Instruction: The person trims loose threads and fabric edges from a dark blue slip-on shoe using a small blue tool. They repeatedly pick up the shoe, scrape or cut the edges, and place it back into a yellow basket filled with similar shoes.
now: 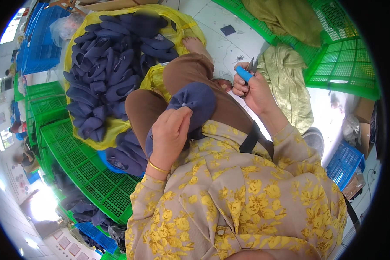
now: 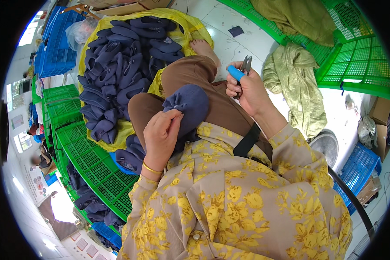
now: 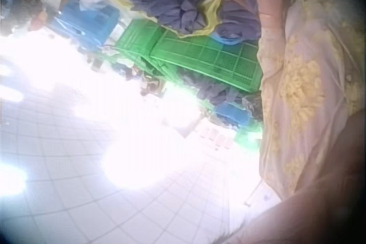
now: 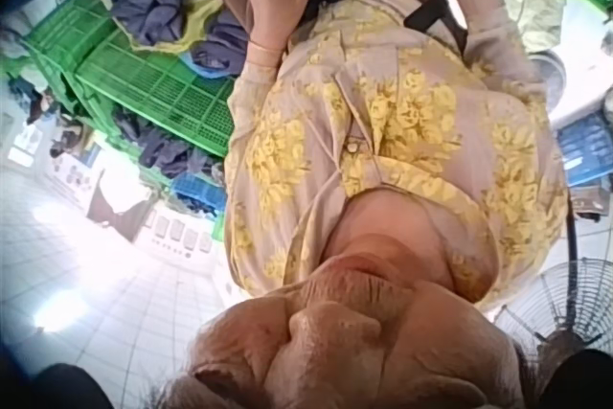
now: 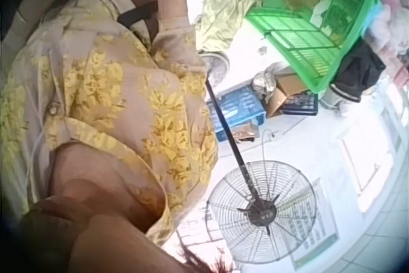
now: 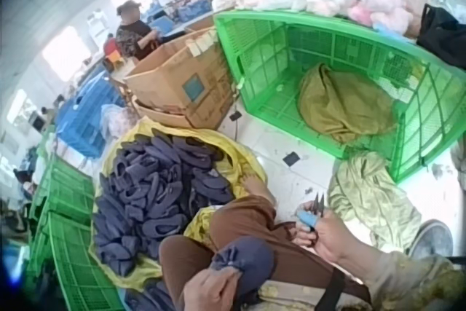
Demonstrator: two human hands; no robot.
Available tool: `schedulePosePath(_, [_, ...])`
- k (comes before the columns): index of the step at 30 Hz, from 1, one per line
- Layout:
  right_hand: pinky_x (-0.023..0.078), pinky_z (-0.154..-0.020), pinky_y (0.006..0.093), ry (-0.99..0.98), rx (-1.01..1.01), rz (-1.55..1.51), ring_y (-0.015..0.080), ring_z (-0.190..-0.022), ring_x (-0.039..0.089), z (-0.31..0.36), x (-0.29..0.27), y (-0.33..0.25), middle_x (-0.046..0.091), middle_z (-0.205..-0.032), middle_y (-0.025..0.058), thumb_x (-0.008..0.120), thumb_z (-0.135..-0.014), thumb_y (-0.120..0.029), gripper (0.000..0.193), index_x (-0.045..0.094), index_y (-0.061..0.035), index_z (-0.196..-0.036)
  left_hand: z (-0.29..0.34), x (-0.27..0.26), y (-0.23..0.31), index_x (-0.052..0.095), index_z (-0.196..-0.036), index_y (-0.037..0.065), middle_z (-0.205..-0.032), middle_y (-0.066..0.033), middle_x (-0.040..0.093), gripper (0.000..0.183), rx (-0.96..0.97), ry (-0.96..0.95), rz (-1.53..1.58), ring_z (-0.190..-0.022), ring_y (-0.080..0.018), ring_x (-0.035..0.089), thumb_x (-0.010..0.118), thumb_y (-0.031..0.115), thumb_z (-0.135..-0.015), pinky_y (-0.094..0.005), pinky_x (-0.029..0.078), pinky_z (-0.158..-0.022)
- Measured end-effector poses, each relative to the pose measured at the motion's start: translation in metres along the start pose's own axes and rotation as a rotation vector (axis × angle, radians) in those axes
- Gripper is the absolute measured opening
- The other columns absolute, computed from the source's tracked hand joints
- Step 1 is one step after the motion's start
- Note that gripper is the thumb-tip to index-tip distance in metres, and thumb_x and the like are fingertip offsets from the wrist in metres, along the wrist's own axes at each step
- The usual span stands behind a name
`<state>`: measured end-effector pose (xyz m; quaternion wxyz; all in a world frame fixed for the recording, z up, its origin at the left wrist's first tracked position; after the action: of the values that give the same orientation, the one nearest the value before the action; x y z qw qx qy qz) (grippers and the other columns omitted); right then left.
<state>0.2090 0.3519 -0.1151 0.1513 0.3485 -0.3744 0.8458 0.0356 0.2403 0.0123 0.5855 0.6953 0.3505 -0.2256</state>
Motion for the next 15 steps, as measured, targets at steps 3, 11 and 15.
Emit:
schedulePosePath(3, [0.032, -0.052, 0.0245, -0.01, -0.01, 0.001, 0.0071, -0.055, 0.035, 0.003, 0.006, -0.003, 0.045, -0.071, -0.0004, 0.057, -0.098, -0.013, 0.005, 0.056, -0.0084, -0.102, -0.003, 0.001, 0.001, 0.066, -0.088, 0.003, -0.073, -0.0103, 0.061, 0.007, 0.021, -0.012, -0.065, -0.062, -0.0251, 0.057, 0.068, 0.0, -0.082, -0.0323, 0.047, -0.059])
schedulePosePath(11, [0.029, -0.05, 0.0239, -0.098, -0.166, -0.048, 0.0068, -0.053, 0.031, 0.015, 0.027, -0.059, 0.042, -0.068, -0.0015, 0.056, -0.097, -0.01, 0.009, 0.058, -0.007, -0.105, -0.016, 0.004, 0.01, 0.068, -0.086, 0.003, -0.084, -0.0087, 0.056, 0.009, 0.076, 0.011, -0.145, -0.075, -0.0242, 0.06, 0.071, -0.001, -0.079, -0.0309, 0.049, -0.068])
schedulePosePath(15, [0.028, -0.05, 0.0223, -0.315, -0.357, -0.007, 0.0045, -0.053, 0.03, 0.037, 0.06, -0.125, 0.04, -0.066, -0.0045, 0.049, -0.099, -0.012, 0.014, 0.055, -0.0054, -0.11, -0.009, 0.006, -0.011, 0.066, -0.086, 0.002, -0.089, -0.0084, 0.056, 0.01, -0.039, 0.007, -0.017, -0.076, -0.0228, 0.059, 0.071, -0.002, -0.078, -0.0298, 0.049, -0.068])
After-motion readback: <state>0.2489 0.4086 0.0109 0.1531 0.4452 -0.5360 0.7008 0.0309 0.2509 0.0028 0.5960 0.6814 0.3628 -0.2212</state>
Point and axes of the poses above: each hand's wrist, its own z-axis away from the middle knuckle, its own x-axis out of the palm, y = z × x, the point moved 10 cm from there along -z, towards the middle knuckle
